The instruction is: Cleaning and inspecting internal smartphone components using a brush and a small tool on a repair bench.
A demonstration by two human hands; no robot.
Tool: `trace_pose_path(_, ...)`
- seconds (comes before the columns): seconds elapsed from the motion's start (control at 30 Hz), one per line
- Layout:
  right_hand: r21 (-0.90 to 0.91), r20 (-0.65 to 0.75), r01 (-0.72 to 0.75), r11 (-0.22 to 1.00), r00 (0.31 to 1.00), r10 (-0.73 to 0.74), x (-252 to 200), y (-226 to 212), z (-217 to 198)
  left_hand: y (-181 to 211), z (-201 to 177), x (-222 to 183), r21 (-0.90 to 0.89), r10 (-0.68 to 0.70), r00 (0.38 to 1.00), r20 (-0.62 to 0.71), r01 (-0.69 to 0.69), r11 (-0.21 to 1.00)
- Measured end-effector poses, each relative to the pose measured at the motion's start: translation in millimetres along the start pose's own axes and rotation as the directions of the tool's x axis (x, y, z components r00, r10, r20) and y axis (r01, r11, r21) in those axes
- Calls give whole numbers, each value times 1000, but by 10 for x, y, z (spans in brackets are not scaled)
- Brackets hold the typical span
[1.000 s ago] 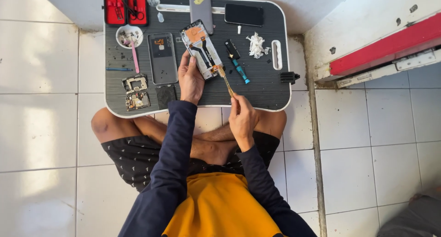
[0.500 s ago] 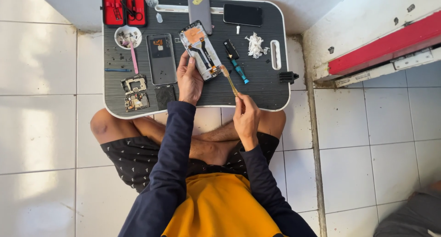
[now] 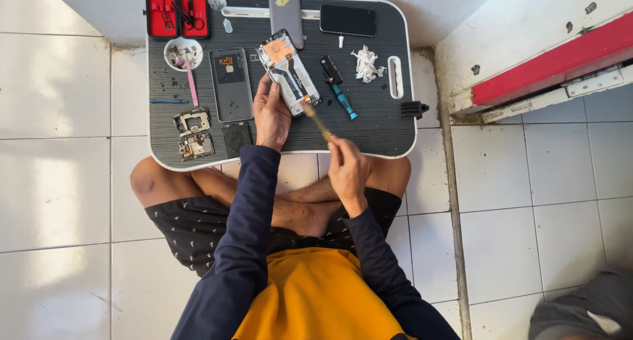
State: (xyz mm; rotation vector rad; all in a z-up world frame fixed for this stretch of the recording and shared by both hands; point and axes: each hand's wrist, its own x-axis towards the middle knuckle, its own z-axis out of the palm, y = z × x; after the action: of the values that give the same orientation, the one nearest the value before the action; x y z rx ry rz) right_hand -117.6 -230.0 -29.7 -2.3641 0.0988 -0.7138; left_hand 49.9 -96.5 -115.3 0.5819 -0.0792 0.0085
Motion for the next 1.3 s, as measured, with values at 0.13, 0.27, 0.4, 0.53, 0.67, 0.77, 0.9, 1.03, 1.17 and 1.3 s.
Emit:
trace_pose_path(0.13,44,-52,-14,999,998,17,-39,41,55,41,94,-42,11,0,1000,-2,0,1000)
trace_pose_path(0.27,59,20,-21,998,1000,19,-31,15,32,30,62,-31,27,3,1000,10,-3,1000)
trace_pose_path(0.4,80,-16,-55,995,998,56,39,26,-13,34,89,-38,38,-10,1000,17,9,999)
trace_pose_path(0.53,87,22,-27,996,999,25,-26,-24,32,24,63,-39,44,-18,1000,16,17,999)
trace_pose_path(0.67,126,45,-52,991,998,47,-78,-9,145,51,85,-63,48,-13,1000,22,12,999)
trace_pose_path(0.77,145,59,-57,988,997,49,-71,-30,149,82,120,-73,41,-11,1000,19,10,999)
trace_pose_path(0.9,187,91,-90,978,993,74,-93,-61,93,54,98,-63,36,-22,1000,10,21,999)
trace_pose_path(1.03,174,83,-67,983,995,53,-70,-94,52,55,93,-53,23,-11,1000,29,10,1000)
trace_pose_path(1.17,204,105,-97,974,991,77,-58,-158,43,68,130,-94,-10,-31,999,12,31,999)
trace_pose_path(1.3,165,125,-22,986,992,1,75,-154,112,38,39,-73,-34,-58,997,48,59,998)
